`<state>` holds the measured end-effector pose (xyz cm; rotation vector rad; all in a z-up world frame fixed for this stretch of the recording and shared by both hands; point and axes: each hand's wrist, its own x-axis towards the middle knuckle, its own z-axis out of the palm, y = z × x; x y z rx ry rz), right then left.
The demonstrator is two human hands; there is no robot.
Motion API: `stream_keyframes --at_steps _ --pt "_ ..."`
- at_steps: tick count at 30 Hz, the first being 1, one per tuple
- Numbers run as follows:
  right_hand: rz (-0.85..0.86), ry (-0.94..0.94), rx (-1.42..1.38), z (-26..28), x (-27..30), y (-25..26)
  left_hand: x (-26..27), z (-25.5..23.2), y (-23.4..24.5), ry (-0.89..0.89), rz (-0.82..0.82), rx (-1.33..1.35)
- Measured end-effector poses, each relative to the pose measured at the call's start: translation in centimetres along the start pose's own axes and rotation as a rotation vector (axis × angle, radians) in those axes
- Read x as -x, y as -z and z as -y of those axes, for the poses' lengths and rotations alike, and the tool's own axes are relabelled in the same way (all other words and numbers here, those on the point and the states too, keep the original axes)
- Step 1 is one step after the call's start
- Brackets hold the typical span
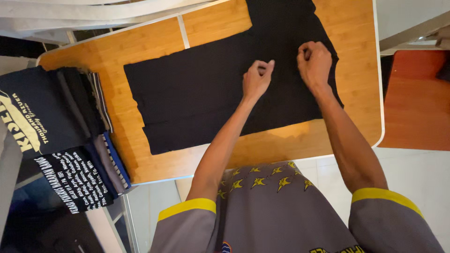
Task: The person folds a black t-shirt on a wooden surface and places it into a closet.
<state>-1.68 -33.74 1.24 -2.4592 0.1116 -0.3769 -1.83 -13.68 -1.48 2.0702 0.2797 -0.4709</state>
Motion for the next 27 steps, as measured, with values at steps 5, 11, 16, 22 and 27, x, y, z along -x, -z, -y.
stream_keyframes --at_steps 5,11,16,22,27 --pt "0.081 0.105 -0.094 5.8 2.7 2.7 -0.4 -2.8 -0.5 0.340 0.256 0.620" --pt "0.191 0.281 -0.011 9.4 8.6 3.7 -1.5 1.1 -1.0 0.533 0.388 0.606" --pt "0.102 0.052 -0.309 8.6 13.5 1.6 0.9 5.0 -1.5 0.048 0.116 0.560" --pt "-0.083 -0.653 -0.357 3.7 18.0 -0.4 6.5 5.4 -0.3 0.025 -0.054 0.395" --pt "-0.331 -0.390 0.089 0.8 20.1 0.7 8.0 8.8 -1.2 -0.189 -0.183 0.265"
